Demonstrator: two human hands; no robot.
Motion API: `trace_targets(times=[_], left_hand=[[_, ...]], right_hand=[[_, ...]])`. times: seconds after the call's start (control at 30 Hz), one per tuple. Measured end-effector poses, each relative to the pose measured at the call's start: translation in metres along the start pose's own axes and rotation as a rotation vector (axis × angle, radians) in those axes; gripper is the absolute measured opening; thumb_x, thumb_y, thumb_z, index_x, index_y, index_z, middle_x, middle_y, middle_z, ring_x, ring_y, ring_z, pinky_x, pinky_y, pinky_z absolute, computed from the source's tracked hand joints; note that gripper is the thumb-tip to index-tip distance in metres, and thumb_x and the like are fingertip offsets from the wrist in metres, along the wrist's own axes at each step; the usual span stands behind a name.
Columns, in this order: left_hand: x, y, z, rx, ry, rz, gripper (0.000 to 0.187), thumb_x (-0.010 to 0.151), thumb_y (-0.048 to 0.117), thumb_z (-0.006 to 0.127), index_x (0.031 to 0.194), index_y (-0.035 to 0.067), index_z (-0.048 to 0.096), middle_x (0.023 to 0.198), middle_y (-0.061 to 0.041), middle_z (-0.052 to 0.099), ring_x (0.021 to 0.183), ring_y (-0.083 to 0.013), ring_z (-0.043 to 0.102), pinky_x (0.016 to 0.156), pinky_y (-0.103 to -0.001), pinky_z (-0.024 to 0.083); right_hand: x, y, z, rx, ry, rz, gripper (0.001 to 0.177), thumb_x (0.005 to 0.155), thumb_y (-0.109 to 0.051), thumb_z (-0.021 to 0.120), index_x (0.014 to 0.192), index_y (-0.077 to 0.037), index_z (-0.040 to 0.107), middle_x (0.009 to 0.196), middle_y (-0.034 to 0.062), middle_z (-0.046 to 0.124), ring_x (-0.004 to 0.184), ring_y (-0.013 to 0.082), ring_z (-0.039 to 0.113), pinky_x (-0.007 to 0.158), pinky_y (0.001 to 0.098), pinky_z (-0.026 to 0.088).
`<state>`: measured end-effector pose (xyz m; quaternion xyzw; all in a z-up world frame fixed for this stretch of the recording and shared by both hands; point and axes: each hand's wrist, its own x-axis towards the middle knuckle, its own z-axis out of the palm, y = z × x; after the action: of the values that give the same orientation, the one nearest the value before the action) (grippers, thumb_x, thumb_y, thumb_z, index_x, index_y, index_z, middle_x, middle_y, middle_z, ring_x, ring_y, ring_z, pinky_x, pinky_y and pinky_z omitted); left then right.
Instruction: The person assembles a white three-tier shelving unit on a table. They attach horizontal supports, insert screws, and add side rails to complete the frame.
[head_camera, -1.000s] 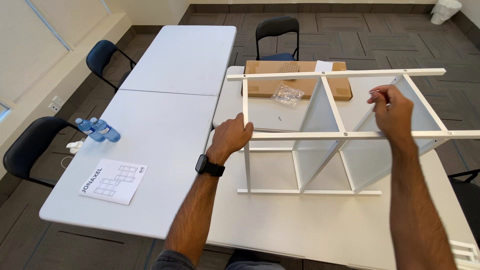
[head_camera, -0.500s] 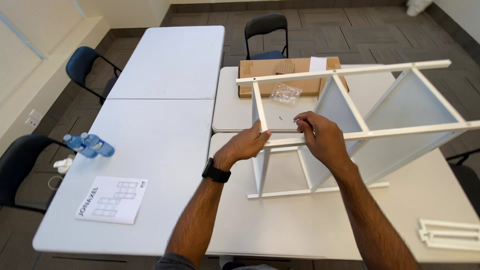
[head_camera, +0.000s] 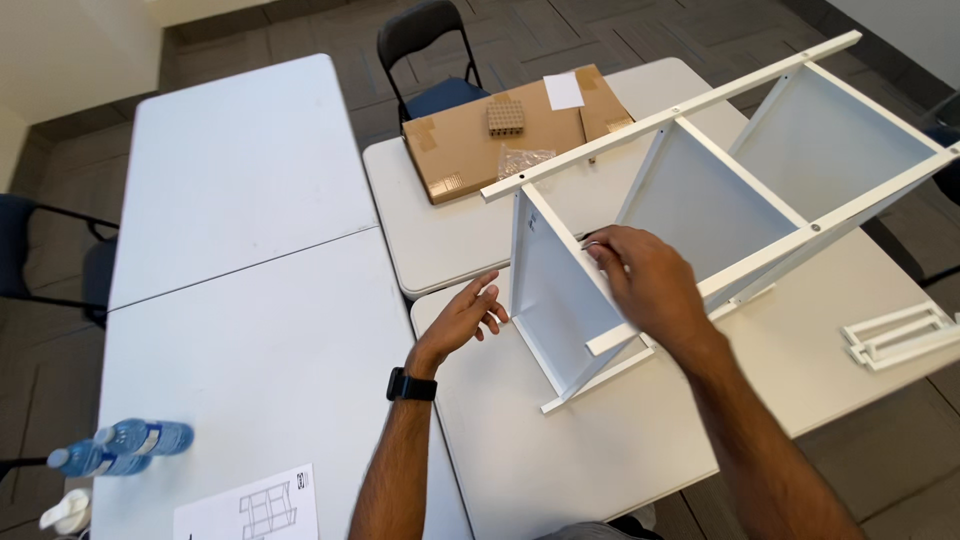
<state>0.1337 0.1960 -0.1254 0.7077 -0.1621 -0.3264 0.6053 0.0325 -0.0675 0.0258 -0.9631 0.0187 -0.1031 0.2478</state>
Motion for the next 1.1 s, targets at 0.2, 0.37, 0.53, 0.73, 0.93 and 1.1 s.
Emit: trace_targets(times=[0.2,0.37,0.53,0.73,0.93,1.1], left_hand=[[0.058,-0.067,-0.020,-0.130,0.114,0.054,0.059,0.118,0.038,0.051,0.169,0.010,0.042,0.127,-0.015,0.075,0.112,-0.0214,0.070,0.082,-0.029,0.060],[0.111,-0.064,-0.018,-0.026,0.199,0.258,0.066,0.112,0.048,0.052,0.168,0.014,0.043,0.167,-0.018,0.051,0.154,-0.0341,0.050,0.126,-0.049,0.042],[0.142,-0.033,0.004,-0.103,0.046,0.304,0.061,0.109,0.058,0.043,0.146,0.014,0.063,0.137,-0.004,0.072,0.124,-0.0175,0.067,0.102,-0.033,0.057],[0.150,-0.028,0.018,-0.011,0.088,0.247,0.058,0.103,0.061,0.052,0.132,0.012,0.062,0.125,-0.004,0.073,0.115,-0.0193,0.068,0.096,-0.037,0.057],[0.143,-0.039,0.035,0.063,0.064,0.268,0.070,0.095,0.074,0.052,0.125,0.011,0.065,0.121,-0.003,0.076,0.109,-0.0176,0.069,0.089,-0.035,0.057],[0.133,-0.051,0.063,0.174,0.087,0.296,0.086,0.088,0.084,0.046,0.130,0.012,0.069,0.123,-0.007,0.081,0.111,-0.0244,0.076,0.089,-0.040,0.061]], right_hand=[[-0.005,0.009,0.013,-0.015,0.054,0.148,0.022,0.116,-0.025,0.059,0.130,-0.016,0.074,0.093,0.0129,0.081,0.098,0.0407,0.078,0.092,0.0598,0.058],[-0.007,0.016,0.020,-0.054,0.107,0.197,0.021,0.116,-0.027,0.059,0.122,-0.016,0.075,0.088,0.0034,0.080,0.086,0.0308,0.074,0.083,0.0485,0.055],[-0.027,0.045,0.033,-0.141,0.460,0.031,0.019,0.123,-0.023,0.060,0.123,-0.013,0.076,0.094,-0.0085,0.076,0.085,0.0157,0.069,0.113,0.0452,0.035],[-0.033,0.032,0.017,0.372,0.615,0.458,0.021,0.120,-0.025,0.059,0.117,-0.010,0.072,0.097,0.0013,0.079,0.050,0.0064,0.028,0.047,0.0254,0.027],[-0.050,0.062,0.007,0.397,0.642,0.386,0.024,0.121,-0.027,0.059,0.121,-0.007,0.074,0.093,0.0048,0.078,0.086,0.0123,0.065,0.083,0.0277,0.057],[-0.072,0.094,-0.006,0.565,0.691,0.327,0.018,0.124,-0.019,0.058,0.123,-0.007,0.071,0.092,0.0060,0.074,0.073,0.0075,0.049,0.067,0.0223,0.042]])
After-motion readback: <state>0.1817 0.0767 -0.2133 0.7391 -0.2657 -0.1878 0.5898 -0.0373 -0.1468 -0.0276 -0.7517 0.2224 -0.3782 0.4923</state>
